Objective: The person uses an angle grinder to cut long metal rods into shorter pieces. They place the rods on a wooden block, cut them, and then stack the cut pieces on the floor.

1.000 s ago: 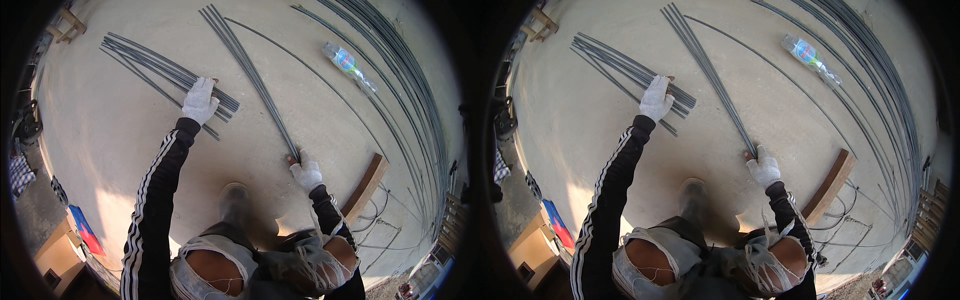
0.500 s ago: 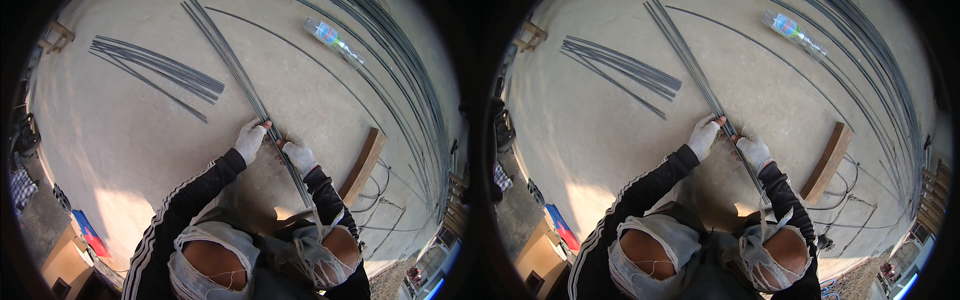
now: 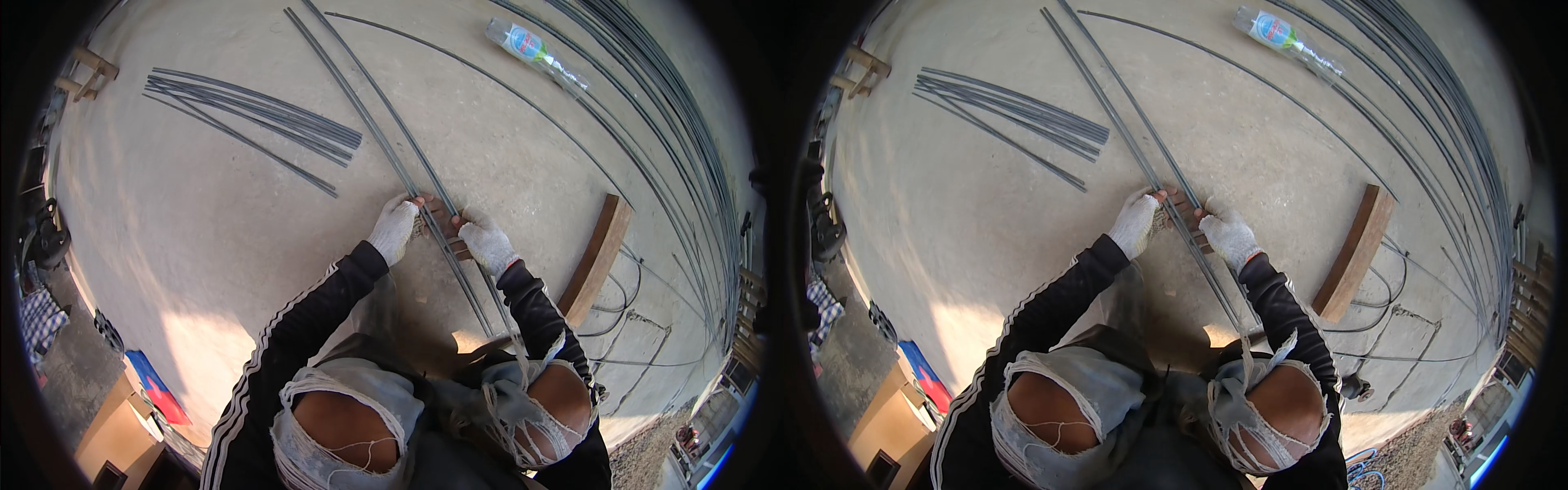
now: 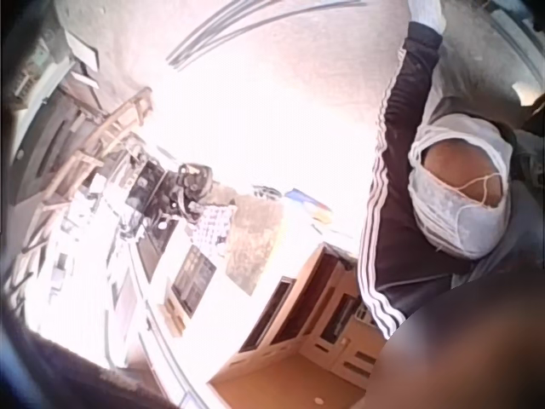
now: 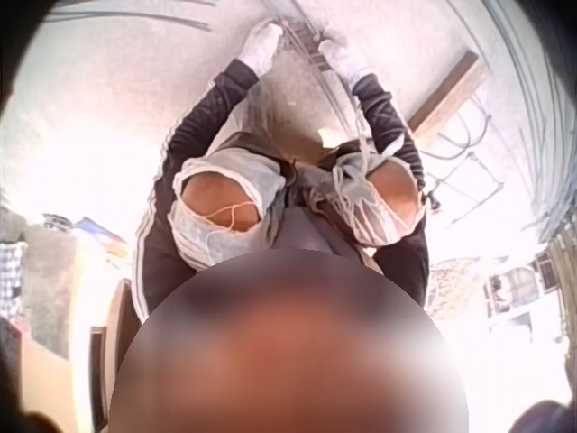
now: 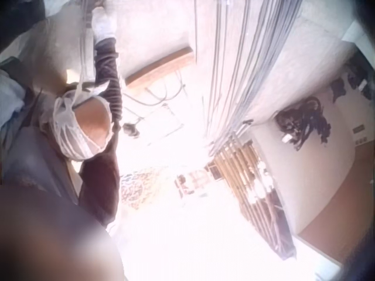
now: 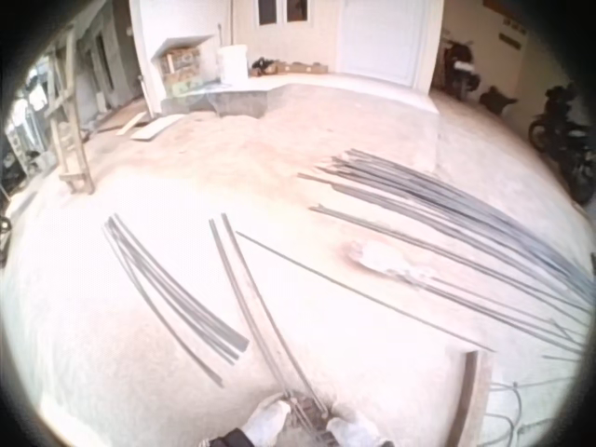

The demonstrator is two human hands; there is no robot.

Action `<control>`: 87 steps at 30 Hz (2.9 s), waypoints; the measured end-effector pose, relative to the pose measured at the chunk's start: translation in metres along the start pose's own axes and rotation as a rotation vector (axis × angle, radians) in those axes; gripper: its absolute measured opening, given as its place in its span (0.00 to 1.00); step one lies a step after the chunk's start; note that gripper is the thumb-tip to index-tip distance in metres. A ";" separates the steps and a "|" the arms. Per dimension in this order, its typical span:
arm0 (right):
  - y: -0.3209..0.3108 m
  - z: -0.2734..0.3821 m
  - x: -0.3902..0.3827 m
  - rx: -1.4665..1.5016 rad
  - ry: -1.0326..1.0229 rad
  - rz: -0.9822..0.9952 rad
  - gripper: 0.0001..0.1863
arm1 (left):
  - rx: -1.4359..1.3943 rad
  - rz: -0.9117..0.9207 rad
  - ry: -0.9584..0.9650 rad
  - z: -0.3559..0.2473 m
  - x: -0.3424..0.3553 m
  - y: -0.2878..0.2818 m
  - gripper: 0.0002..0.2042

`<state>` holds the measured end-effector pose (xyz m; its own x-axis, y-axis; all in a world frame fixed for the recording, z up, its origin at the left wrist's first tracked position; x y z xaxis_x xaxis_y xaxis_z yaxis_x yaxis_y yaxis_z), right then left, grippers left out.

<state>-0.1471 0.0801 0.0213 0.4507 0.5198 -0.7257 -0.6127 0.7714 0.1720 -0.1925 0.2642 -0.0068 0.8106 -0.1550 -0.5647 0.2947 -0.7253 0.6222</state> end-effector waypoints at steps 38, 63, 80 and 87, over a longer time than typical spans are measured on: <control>0.056 0.094 -0.058 -0.897 -0.682 -0.135 0.33 | 0.049 -0.562 0.739 -0.208 -0.024 -0.092 0.02; -0.059 -0.123 -0.222 -0.458 -0.114 -0.534 0.17 | 1.981 -1.155 0.228 -0.323 0.020 -0.293 0.33; -0.203 -0.391 -0.355 0.303 0.328 -1.419 0.27 | 2.256 0.834 0.797 -0.062 0.070 0.453 0.16; -0.212 -0.372 -0.363 0.293 0.332 -1.380 0.23 | 2.347 1.216 0.792 0.205 0.166 0.534 0.16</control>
<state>-0.4218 -0.4085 0.0006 0.3676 -0.7618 -0.5334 0.3478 0.6445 -0.6809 -0.0043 -0.2864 0.1212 0.2543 -0.9457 -0.2026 -0.2624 0.1342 -0.9556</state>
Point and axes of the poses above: each hand's wrist, its own x-axis towards the middle knuckle, its own y-axis out of the palm, z = x × y, the point moved 6 cm from there along x, towards the middle knuckle, and after that the axes turned 11 degrees about z, right-handed, at the moved point
